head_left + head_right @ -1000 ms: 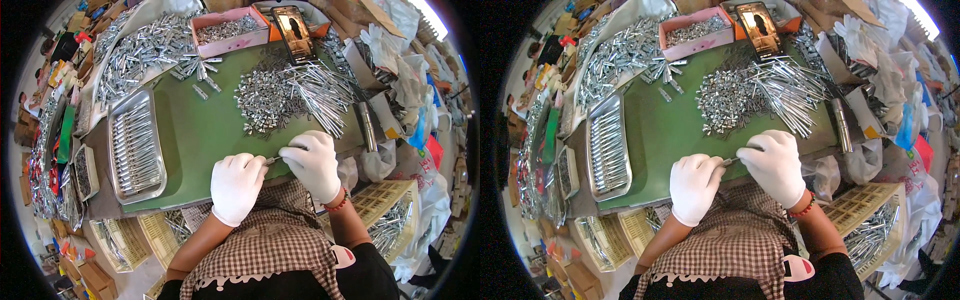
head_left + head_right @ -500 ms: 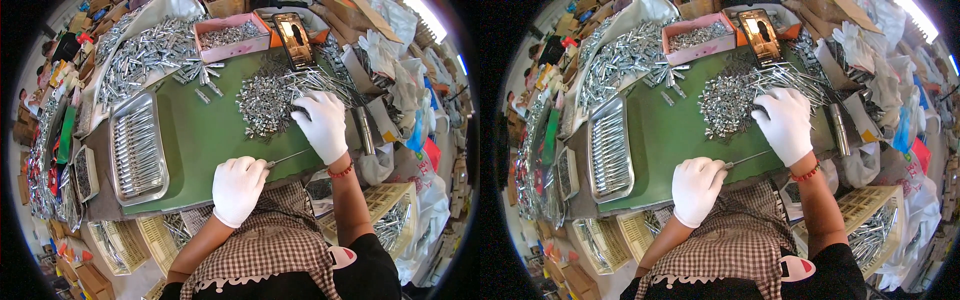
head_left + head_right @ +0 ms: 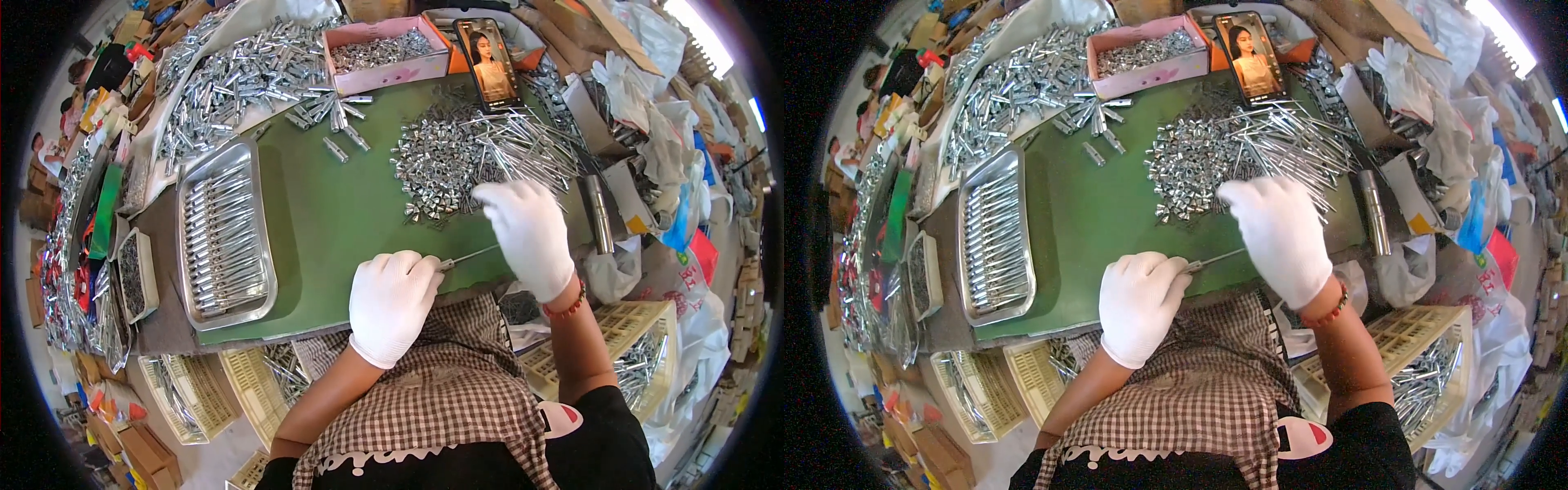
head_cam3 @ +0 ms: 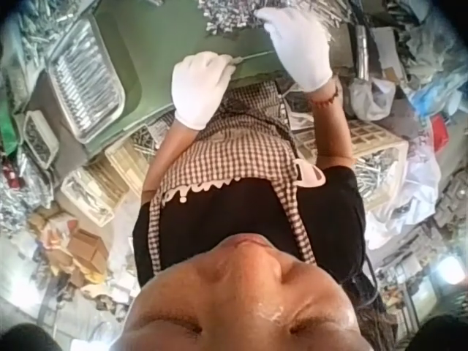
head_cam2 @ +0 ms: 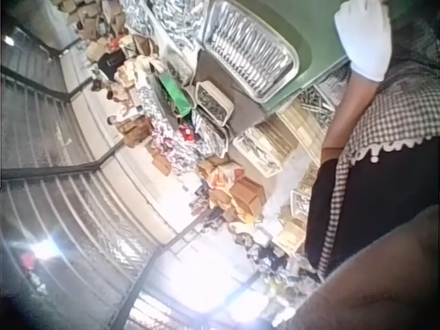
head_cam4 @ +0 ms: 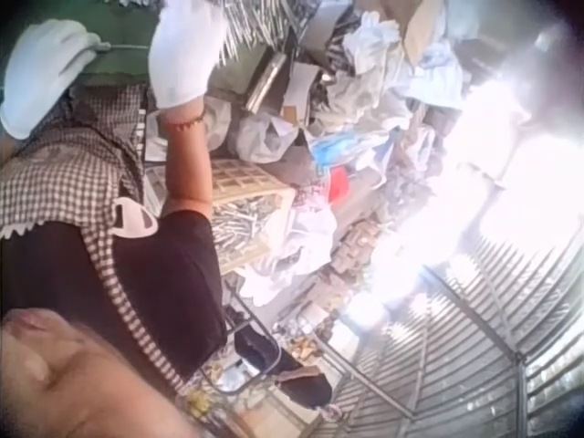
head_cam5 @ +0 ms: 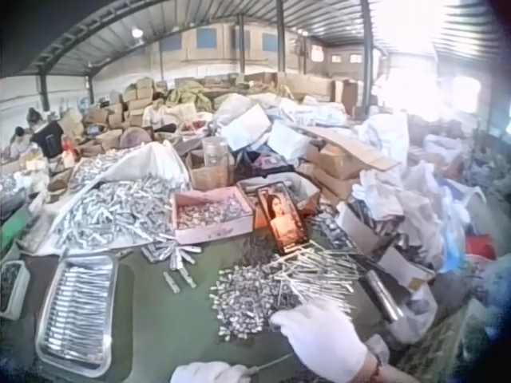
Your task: Assembling small metal pins into cylindrical metal housings using a manual press tool.
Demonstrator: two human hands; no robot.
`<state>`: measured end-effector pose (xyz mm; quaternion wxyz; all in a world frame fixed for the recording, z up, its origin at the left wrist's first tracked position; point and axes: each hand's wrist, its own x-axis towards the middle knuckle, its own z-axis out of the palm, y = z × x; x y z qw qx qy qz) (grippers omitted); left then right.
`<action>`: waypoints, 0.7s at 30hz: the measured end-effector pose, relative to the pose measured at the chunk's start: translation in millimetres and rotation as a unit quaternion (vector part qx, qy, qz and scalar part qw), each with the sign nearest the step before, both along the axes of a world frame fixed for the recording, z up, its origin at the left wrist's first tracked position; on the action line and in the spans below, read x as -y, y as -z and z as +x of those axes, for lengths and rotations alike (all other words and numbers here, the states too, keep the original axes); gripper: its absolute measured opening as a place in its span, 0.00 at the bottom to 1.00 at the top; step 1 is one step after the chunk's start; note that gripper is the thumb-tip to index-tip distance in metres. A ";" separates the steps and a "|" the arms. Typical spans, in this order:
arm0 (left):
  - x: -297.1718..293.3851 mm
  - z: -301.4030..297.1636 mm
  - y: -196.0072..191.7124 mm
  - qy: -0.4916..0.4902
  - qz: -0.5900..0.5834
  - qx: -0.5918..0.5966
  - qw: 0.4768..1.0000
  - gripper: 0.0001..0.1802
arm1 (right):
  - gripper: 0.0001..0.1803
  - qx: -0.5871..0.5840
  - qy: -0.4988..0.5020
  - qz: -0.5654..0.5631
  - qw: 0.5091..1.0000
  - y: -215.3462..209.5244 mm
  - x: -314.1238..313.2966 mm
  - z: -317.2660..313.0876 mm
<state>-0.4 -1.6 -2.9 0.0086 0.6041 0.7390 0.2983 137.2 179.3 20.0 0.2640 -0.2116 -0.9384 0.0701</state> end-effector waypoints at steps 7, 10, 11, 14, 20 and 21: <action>-0.9 1.4 -0.4 0.002 0.015 -0.010 1.000 0.10 | 0.10 -0.024 -0.121 -0.066 0.990 4.6 34.4 8.3; -0.7 0.8 0.7 0.005 0.014 -0.006 1.000 0.10 | 0.08 -0.056 -0.137 -0.052 0.988 10.8 36.7 3.5; -0.8 0.3 0.4 0.006 0.014 -0.006 1.000 0.10 | 0.07 -0.064 -0.131 -0.045 0.988 11.4 37.8 2.4; 0.0 0.4 0.3 0.006 0.029 -0.001 1.000 0.10 | 0.08 -0.051 -0.114 -0.039 0.991 11.9 40.1 2.0; 0.2 0.6 0.5 0.002 0.026 -0.001 1.000 0.09 | 0.08 -0.037 -0.137 0.010 0.990 8.2 42.6 2.8; -0.6 0.9 -0.5 0.002 0.016 -0.001 1.000 0.09 | 0.08 -0.036 -0.137 0.010 0.990 9.2 43.1 2.9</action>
